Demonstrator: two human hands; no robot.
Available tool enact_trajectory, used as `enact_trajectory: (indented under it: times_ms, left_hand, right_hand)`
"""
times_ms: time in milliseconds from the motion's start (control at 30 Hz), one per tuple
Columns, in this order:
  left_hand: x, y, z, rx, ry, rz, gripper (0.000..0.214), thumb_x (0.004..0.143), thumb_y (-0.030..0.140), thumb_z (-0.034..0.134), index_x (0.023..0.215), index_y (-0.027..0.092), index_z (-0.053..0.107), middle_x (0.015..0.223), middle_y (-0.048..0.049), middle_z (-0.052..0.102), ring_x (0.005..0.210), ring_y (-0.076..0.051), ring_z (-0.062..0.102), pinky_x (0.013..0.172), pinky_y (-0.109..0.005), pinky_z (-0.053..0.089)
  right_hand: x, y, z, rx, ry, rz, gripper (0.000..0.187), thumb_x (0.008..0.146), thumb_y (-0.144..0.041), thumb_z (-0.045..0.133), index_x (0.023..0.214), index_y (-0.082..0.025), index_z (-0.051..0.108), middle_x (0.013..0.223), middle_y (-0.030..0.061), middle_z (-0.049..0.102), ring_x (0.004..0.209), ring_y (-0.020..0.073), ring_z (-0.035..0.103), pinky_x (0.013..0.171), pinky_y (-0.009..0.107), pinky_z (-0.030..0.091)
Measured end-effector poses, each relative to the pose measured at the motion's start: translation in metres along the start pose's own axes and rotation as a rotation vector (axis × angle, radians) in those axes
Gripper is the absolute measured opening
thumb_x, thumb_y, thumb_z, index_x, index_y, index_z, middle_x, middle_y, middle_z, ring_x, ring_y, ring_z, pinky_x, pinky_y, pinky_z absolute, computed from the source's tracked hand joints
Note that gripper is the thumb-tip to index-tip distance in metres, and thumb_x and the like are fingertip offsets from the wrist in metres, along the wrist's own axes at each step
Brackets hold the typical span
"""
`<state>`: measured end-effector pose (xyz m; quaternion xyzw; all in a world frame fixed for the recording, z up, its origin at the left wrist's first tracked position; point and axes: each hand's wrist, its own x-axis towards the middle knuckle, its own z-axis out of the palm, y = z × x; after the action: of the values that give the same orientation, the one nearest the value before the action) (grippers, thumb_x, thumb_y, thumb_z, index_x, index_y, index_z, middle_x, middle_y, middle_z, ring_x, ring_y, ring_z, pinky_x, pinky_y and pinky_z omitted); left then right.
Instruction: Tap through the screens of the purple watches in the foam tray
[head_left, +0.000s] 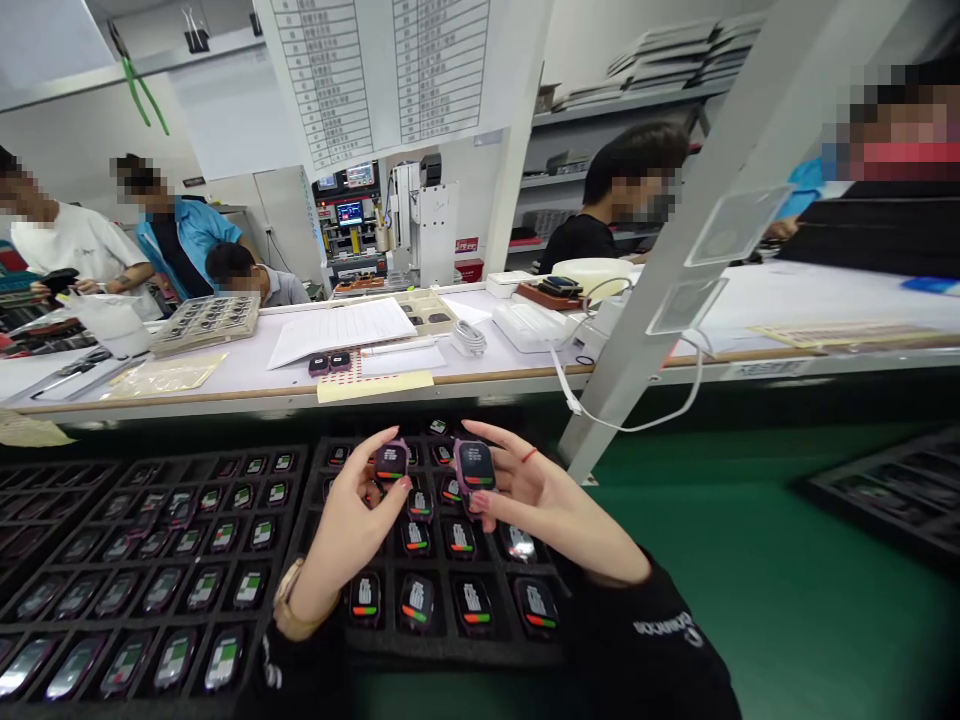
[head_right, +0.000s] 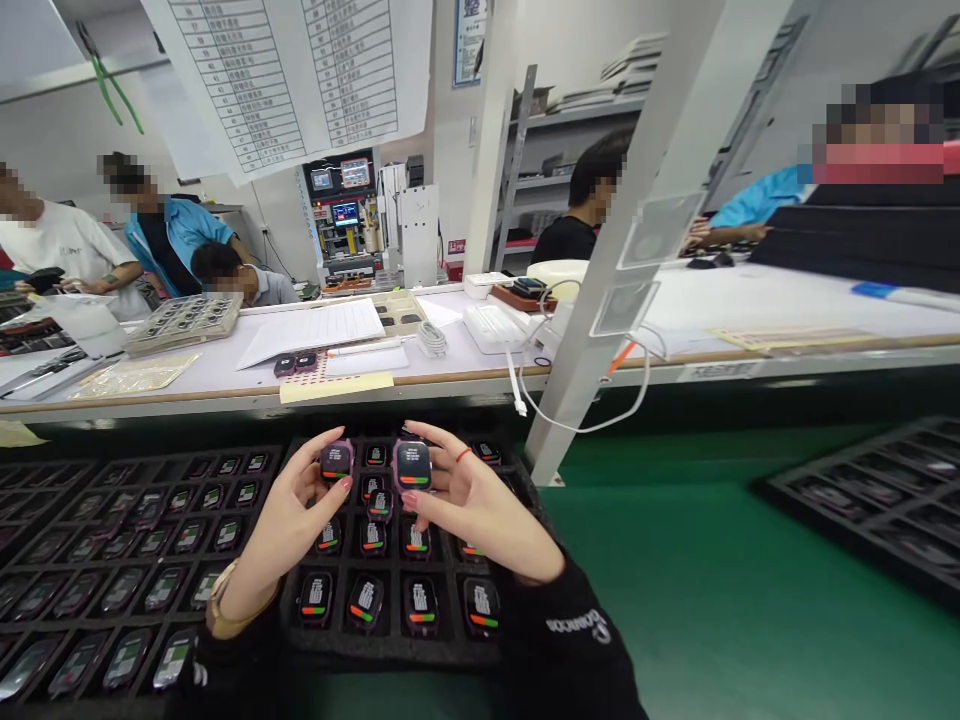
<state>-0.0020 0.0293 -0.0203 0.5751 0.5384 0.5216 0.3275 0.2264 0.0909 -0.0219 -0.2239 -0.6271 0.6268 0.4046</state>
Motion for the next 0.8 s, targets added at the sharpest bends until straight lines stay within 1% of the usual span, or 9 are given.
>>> enact_trajectory:
  times_ms: [100, 167, 267, 333, 433, 567, 667, 733, 800]
  left_hand:
    - [-0.001, -0.018, -0.016, 0.126, -0.096, -0.113, 0.068, 0.091, 0.034, 0.061, 0.153, 0.018, 0.040, 0.098, -0.0052, 0.066, 0.064, -0.010, 0.051, 0.059, -0.024, 0.044]
    - [-0.001, -0.030, -0.024, 0.241, -0.164, -0.170, 0.070, 0.090, 0.034, 0.059, 0.155, 0.015, 0.038, 0.087, -0.0027, 0.065, 0.059, -0.011, 0.050, 0.057, -0.024, 0.043]
    - [0.002, -0.045, -0.027, 0.374, -0.206, -0.214, 0.066, 0.087, 0.033, 0.067, 0.148, 0.015, 0.050, 0.078, 0.0000, 0.063, 0.064, -0.015, 0.058, 0.064, -0.027, 0.047]
    - [0.004, -0.052, -0.024, 0.446, -0.208, -0.211, 0.059, 0.083, 0.030, 0.073, 0.139, 0.017, 0.060, 0.080, -0.0006, 0.065, 0.071, -0.018, 0.062, 0.074, -0.031, 0.049]
    - [0.008, -0.060, -0.018, 0.552, -0.230, -0.176, 0.053, 0.080, 0.027, 0.077, 0.132, 0.019, 0.066, 0.088, -0.0030, 0.068, 0.083, -0.022, 0.063, 0.087, -0.037, 0.051]
    - [0.014, -0.069, -0.015, 0.647, -0.274, -0.107, 0.049, 0.075, 0.022, 0.084, 0.123, 0.022, 0.071, 0.107, -0.0075, 0.066, 0.108, -0.028, 0.059, 0.105, -0.044, 0.047]
    - [0.015, -0.072, -0.018, 0.696, -0.258, -0.075, 0.051, 0.074, 0.023, 0.085, 0.123, 0.021, 0.071, 0.118, -0.0106, 0.059, 0.121, -0.032, 0.051, 0.112, -0.052, 0.042]
    - [0.011, -0.070, -0.018, 0.700, -0.242, -0.059, 0.056, 0.077, 0.025, 0.084, 0.130, 0.022, 0.067, 0.124, -0.0113, 0.056, 0.124, -0.033, 0.049, 0.114, -0.054, 0.040]
    - [0.003, -0.062, -0.016, 0.683, -0.225, -0.036, 0.056, 0.084, 0.029, 0.077, 0.137, 0.024, 0.061, 0.129, -0.0111, 0.054, 0.128, -0.031, 0.046, 0.117, -0.054, 0.038]
  right_hand:
    - [-0.006, 0.003, -0.030, -0.149, -0.032, 0.116, 0.074, 0.086, -0.046, 0.081, 0.147, -0.021, 0.047, 0.124, 0.0126, 0.065, 0.100, 0.0242, 0.066, 0.075, 0.035, 0.062]
    - [-0.008, 0.010, -0.053, -0.406, -0.024, 0.194, 0.077, 0.086, -0.053, 0.077, 0.148, -0.017, 0.049, 0.112, 0.0117, 0.069, 0.095, 0.0264, 0.068, 0.078, 0.039, 0.061]
    - [-0.010, 0.032, -0.082, -0.916, 0.008, 0.282, 0.077, 0.086, -0.055, 0.065, 0.148, -0.011, 0.053, 0.080, 0.0050, 0.067, 0.073, 0.0262, 0.065, 0.069, 0.039, 0.056]
    - [-0.013, 0.048, -0.095, -1.069, -0.003, 0.314, 0.073, 0.084, -0.051, 0.063, 0.144, -0.010, 0.058, 0.069, 0.0025, 0.061, 0.068, 0.0273, 0.063, 0.067, 0.040, 0.054]
    - [-0.021, 0.060, -0.106, -1.103, -0.031, 0.308, 0.067, 0.079, -0.049, 0.067, 0.136, -0.014, 0.067, 0.078, 0.0047, 0.060, 0.069, 0.0275, 0.062, 0.070, 0.040, 0.055]
    - [-0.017, 0.052, -0.114, -1.151, -0.025, 0.288, 0.072, 0.079, -0.052, 0.069, 0.140, -0.015, 0.063, 0.103, 0.0114, 0.063, 0.076, 0.0260, 0.066, 0.080, 0.039, 0.059]
    - [0.006, 0.040, -0.114, -1.190, -0.015, 0.314, 0.058, 0.093, -0.048, 0.062, 0.139, -0.014, 0.063, 0.102, 0.0109, 0.067, 0.084, 0.0262, 0.069, 0.083, 0.036, 0.058]
    - [0.032, 0.039, -0.110, -1.189, -0.036, 0.338, 0.041, 0.101, -0.039, 0.056, 0.132, -0.014, 0.067, 0.097, 0.0084, 0.071, 0.084, 0.0240, 0.070, 0.082, 0.033, 0.057]
    - [0.062, 0.045, -0.103, -1.188, -0.055, 0.356, 0.030, 0.105, -0.030, 0.055, 0.128, -0.014, 0.067, 0.099, 0.0072, 0.072, 0.087, 0.0218, 0.070, 0.086, 0.033, 0.057]
